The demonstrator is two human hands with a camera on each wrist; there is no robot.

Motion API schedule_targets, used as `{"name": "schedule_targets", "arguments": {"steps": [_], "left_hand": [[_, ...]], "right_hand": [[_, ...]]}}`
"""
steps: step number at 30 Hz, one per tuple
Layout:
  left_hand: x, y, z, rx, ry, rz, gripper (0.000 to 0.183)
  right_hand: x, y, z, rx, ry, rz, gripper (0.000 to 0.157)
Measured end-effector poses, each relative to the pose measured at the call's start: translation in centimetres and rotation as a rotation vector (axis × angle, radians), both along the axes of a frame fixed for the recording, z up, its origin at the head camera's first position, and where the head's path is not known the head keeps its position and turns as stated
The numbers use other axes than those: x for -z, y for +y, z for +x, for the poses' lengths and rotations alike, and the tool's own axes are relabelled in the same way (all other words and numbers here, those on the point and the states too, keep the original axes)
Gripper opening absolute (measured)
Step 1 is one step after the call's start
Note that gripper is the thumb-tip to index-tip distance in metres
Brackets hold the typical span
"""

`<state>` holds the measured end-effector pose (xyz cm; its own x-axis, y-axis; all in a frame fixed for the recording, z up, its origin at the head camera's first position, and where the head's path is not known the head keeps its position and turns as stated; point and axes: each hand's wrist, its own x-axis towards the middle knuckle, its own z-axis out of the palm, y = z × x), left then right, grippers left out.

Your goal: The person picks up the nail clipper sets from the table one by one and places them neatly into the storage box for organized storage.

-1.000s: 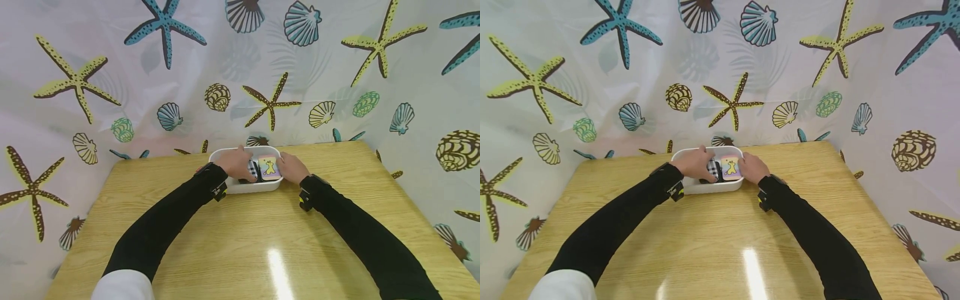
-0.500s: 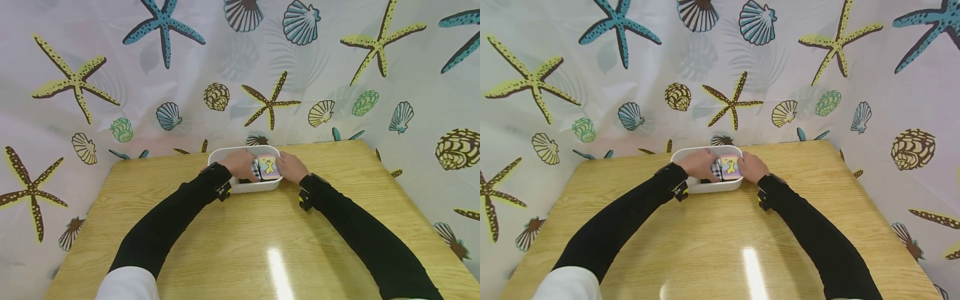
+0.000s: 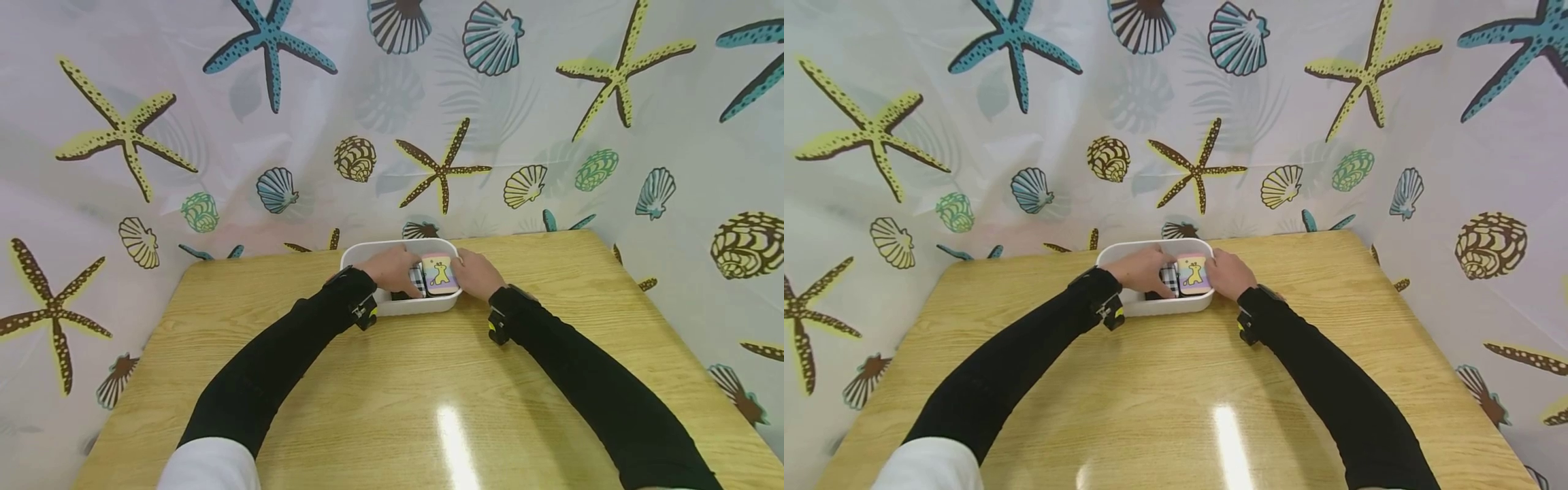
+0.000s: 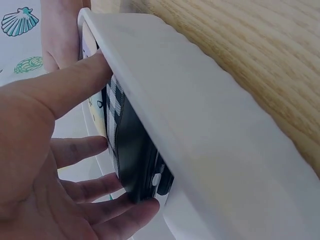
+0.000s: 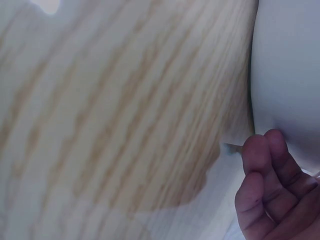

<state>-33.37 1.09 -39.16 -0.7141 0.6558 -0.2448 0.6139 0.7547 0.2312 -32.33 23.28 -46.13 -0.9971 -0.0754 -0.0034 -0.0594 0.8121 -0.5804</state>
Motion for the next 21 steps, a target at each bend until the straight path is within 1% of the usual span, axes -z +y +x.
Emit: {"name": "schedule_targets", "arguments": {"steps": [4,8,11,13,16,18,20,21], "left_hand": [[0.0,-0.3,0.1,0.010,-0.032,0.029,0.066],[-0.2,-0.5,0.1,0.023,-0.049,0.025,0.071],[-0.2,-0.5,0.2,0.013,-0.058,0.016,0.076],[-0.3,-0.4,0.2,-0.003,-0.058,0.022,0.075],[-0.1,0.1,0.2,-0.004,-0.011,0.028,0.071],[0.1,0.4,0.2,0.017,0.022,0.025,0.067],[0.2,0.9,0.3,0.043,0.055,0.001,0.064],[0.3,1.0,0.4,0.051,0.058,-0.005,0.062]], "right_hand": [[0.2,0.0,-0.1,-0.003,0.000,0.003,0.054],[0.2,0.1,-0.2,0.005,-0.012,-0.004,0.054],[0.3,0.1,-0.2,0.014,-0.019,-0.010,0.054],[0.3,0.1,-0.2,0.010,-0.017,-0.008,0.053],[0.2,0.1,-0.1,-0.002,-0.012,-0.009,0.052],[0.1,0.1,0.0,-0.012,-0.006,-0.010,0.051],[0.0,0.0,0.1,-0.021,-0.003,-0.012,0.051],[-0.1,0.0,0.1,-0.023,-0.002,-0.014,0.051]]}}
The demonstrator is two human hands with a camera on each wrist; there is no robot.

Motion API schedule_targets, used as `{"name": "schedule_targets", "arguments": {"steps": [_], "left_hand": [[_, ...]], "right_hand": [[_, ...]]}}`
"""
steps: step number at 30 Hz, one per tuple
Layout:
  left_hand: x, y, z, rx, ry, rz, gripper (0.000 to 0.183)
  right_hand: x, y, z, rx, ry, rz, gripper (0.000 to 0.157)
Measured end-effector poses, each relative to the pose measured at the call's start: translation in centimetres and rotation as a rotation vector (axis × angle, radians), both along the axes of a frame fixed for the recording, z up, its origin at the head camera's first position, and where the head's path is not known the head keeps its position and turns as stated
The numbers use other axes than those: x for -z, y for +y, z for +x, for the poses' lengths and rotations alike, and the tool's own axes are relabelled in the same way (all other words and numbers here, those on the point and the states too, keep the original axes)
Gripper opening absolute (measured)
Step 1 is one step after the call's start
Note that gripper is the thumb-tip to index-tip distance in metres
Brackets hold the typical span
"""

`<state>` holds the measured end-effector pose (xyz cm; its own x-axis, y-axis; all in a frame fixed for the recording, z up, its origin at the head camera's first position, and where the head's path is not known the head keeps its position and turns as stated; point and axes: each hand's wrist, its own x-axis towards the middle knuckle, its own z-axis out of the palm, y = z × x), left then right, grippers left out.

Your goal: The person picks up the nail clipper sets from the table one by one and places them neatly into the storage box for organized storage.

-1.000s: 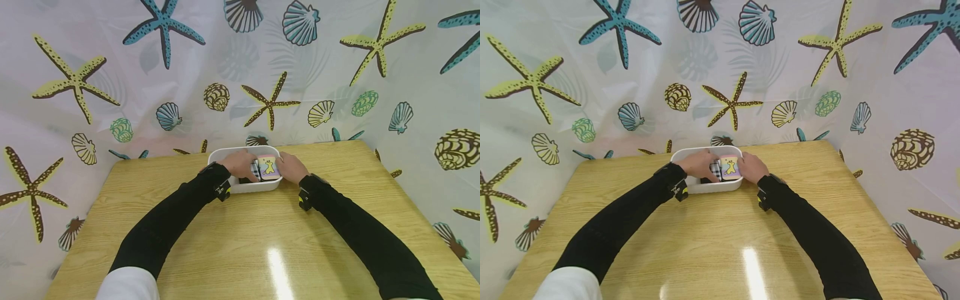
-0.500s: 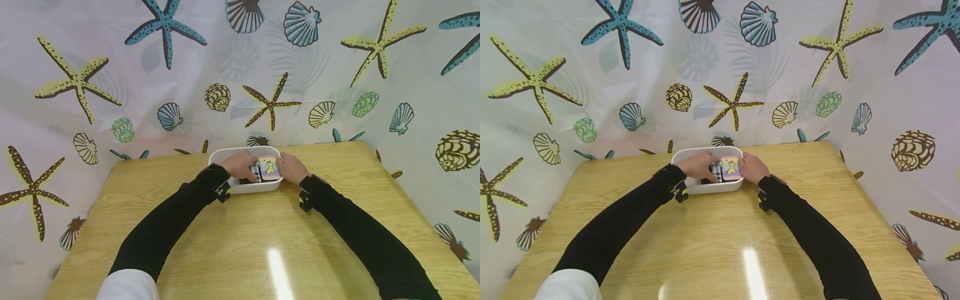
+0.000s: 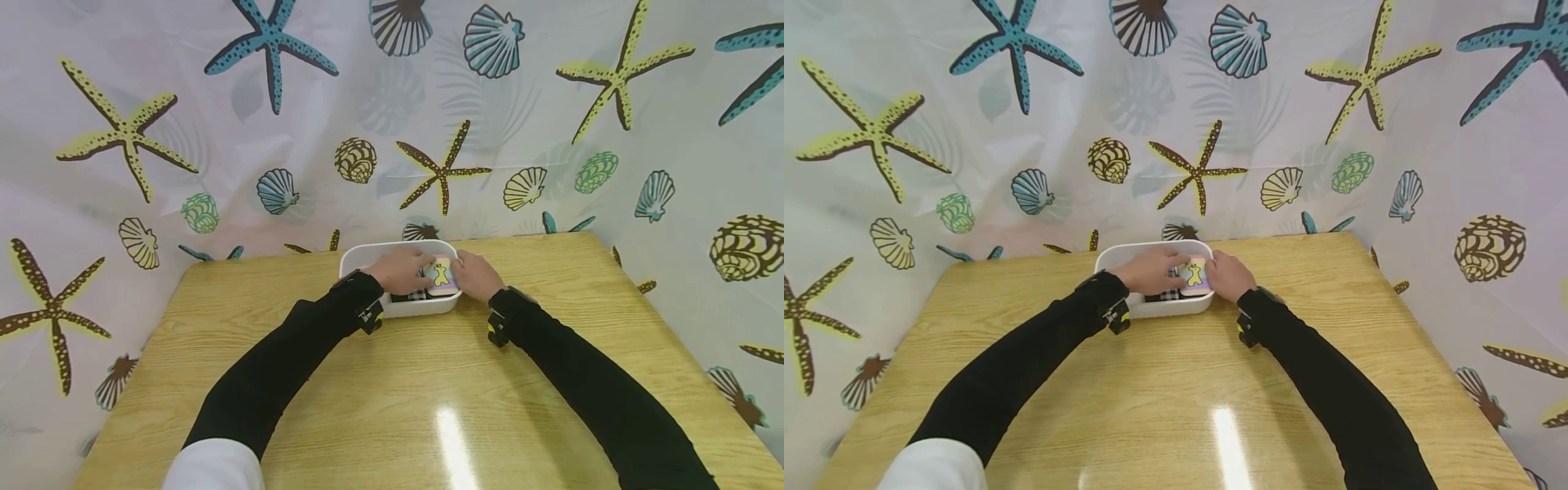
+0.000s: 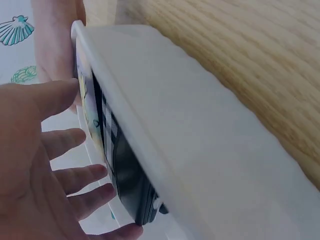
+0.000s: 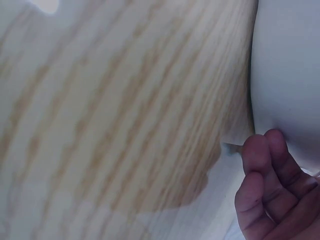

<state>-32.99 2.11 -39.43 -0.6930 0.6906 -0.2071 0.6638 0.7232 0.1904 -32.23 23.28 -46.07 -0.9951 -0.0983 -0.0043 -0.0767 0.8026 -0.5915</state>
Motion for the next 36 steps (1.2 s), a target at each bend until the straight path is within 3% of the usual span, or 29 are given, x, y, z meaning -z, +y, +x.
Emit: {"name": "schedule_targets", "arguments": {"steps": [11,17,22,31,36], "left_hand": [[0.3,-0.4,0.1,-0.071,-0.038,0.007,0.059],[0.2,-1.5,0.8,-0.079,-0.004,0.020,0.061],[-0.6,-3.5,2.0,-0.040,0.042,0.039,0.059],[-3.1,-7.6,4.3,-0.007,0.109,0.133,0.047],[-3.5,-10.5,5.2,-0.030,0.122,0.150,0.044]], "right_hand": [[0.1,-0.9,-0.3,-0.018,0.007,-0.006,0.051],[0.0,-1.4,-0.1,-0.012,-0.004,-0.010,0.051],[-0.1,-1.5,0.0,-0.011,-0.020,-0.013,0.052],[0.2,-0.6,-0.2,0.017,-0.035,-0.016,0.055],[0.3,-0.2,-0.1,0.017,-0.040,-0.021,0.052]]}}
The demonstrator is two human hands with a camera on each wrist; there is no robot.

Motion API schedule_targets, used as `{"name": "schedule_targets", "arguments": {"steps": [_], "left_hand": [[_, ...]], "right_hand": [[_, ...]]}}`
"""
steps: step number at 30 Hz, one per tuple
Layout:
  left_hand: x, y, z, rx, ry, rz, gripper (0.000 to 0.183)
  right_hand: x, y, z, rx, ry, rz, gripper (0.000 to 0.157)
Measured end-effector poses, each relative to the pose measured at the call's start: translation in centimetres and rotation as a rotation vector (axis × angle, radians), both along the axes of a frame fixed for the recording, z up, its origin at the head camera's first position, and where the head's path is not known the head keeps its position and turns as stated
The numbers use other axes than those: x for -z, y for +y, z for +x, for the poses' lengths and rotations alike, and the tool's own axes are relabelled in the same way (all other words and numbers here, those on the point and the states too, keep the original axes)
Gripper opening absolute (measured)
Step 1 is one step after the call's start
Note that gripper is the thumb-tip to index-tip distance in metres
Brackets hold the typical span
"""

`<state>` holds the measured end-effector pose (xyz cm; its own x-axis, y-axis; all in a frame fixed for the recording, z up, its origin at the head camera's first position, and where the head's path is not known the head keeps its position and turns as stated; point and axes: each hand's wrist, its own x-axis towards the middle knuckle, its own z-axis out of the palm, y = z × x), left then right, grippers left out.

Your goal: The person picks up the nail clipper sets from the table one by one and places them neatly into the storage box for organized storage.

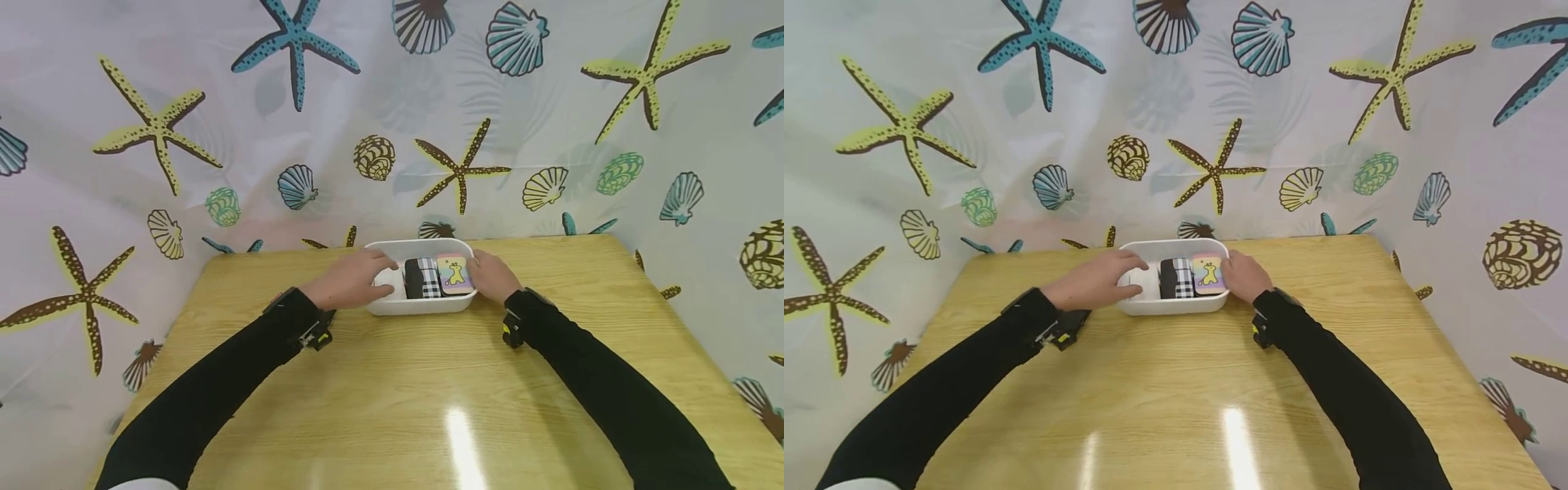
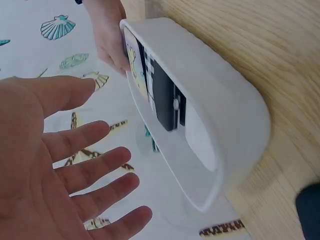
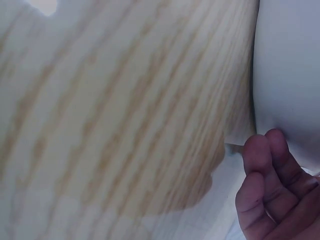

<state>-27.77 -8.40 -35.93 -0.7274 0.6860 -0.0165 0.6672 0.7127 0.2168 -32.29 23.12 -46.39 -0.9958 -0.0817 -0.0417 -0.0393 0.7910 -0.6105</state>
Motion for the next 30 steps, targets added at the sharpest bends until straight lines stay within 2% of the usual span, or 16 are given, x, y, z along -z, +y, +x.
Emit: {"name": "schedule_targets", "arguments": {"steps": [7,14,21,30], "left_hand": [[1.3,-5.1,1.2,-0.084,-0.034,0.014,0.052],[3.0,-8.6,2.1,-0.159,-0.154,-0.078,0.089],[5.3,-10.7,1.6,-0.179,-0.195,-0.181,0.103],[6.8,-11.7,0.7,-0.175,-0.252,-0.207,0.110]], "right_hand": [[0.2,0.0,-0.1,-0.010,0.019,0.005,0.051],[0.3,-0.1,0.0,-0.009,0.004,0.014,0.054],[0.1,-0.2,0.1,-0.004,0.003,0.039,0.055],[-0.4,-0.4,0.1,-0.001,-0.015,0.024,0.052]]}}
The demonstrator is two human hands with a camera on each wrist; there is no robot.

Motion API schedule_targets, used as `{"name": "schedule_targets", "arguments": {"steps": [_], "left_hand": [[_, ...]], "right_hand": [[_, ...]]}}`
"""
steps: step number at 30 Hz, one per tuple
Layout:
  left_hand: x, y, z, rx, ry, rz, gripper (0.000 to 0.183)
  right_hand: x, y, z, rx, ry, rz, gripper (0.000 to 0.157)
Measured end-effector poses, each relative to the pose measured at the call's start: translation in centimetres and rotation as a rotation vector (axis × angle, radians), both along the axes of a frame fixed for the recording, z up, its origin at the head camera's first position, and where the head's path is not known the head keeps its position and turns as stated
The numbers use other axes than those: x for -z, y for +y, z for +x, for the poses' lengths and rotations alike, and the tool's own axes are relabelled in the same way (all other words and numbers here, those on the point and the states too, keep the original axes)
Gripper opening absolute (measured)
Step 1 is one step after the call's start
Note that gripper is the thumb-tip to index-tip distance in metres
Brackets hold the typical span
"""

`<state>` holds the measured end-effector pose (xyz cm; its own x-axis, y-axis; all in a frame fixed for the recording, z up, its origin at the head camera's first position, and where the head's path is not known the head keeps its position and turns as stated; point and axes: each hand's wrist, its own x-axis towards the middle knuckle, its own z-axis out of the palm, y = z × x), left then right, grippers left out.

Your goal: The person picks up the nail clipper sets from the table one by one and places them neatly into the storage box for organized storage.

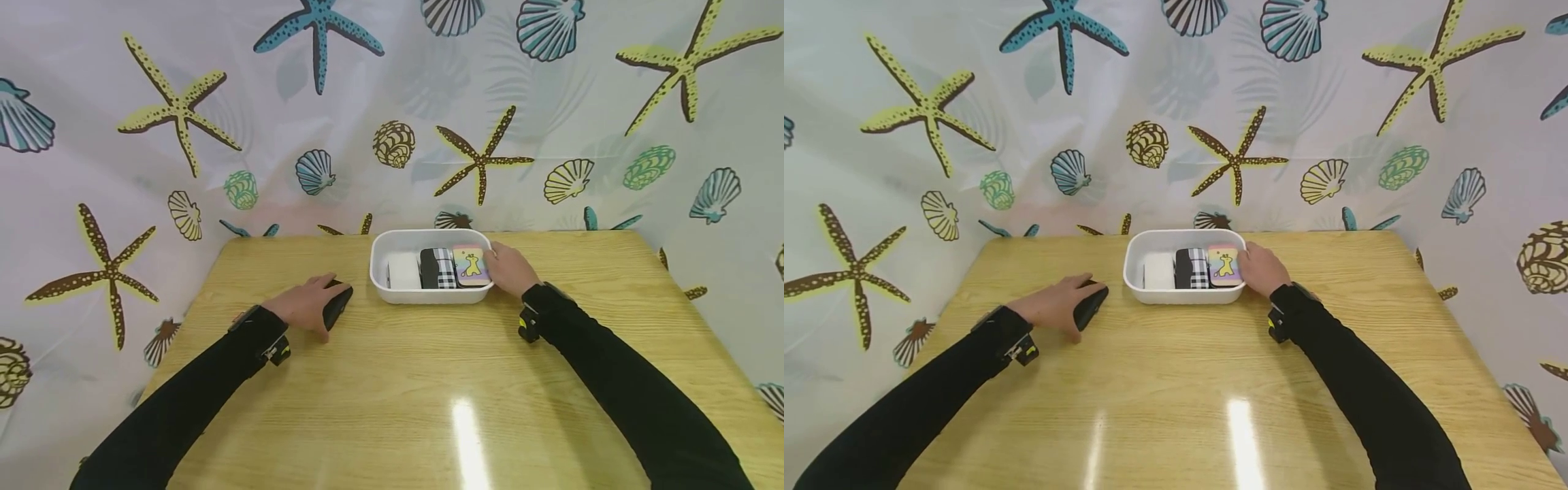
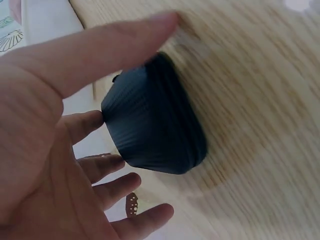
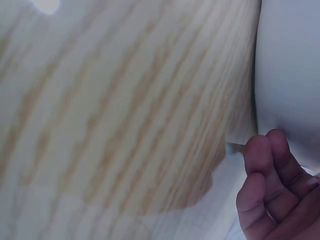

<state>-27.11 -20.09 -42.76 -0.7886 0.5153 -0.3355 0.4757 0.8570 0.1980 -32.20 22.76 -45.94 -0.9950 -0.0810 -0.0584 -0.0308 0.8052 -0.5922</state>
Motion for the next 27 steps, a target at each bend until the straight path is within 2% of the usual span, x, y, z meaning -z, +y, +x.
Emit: {"name": "schedule_targets", "arguments": {"steps": [7,13,19,27], "left_hand": [[0.0,0.0,-0.4,0.035,-0.014,0.021,0.107],[0.1,0.1,-0.4,-0.015,-0.019,0.052,0.103],[0.1,0.1,-0.2,-0.048,-0.034,0.067,0.113],[-1.1,0.2,-0.8,-0.060,-0.093,0.187,0.106]], "right_hand": [[0.1,0.3,-0.1,0.004,0.008,0.003,0.054],[0.3,0.2,0.0,0.000,0.006,-0.009,0.053],[0.6,0.0,-0.1,-0.002,0.003,-0.013,0.053],[0.6,0.2,-0.3,0.000,0.015,-0.009,0.053]]}}
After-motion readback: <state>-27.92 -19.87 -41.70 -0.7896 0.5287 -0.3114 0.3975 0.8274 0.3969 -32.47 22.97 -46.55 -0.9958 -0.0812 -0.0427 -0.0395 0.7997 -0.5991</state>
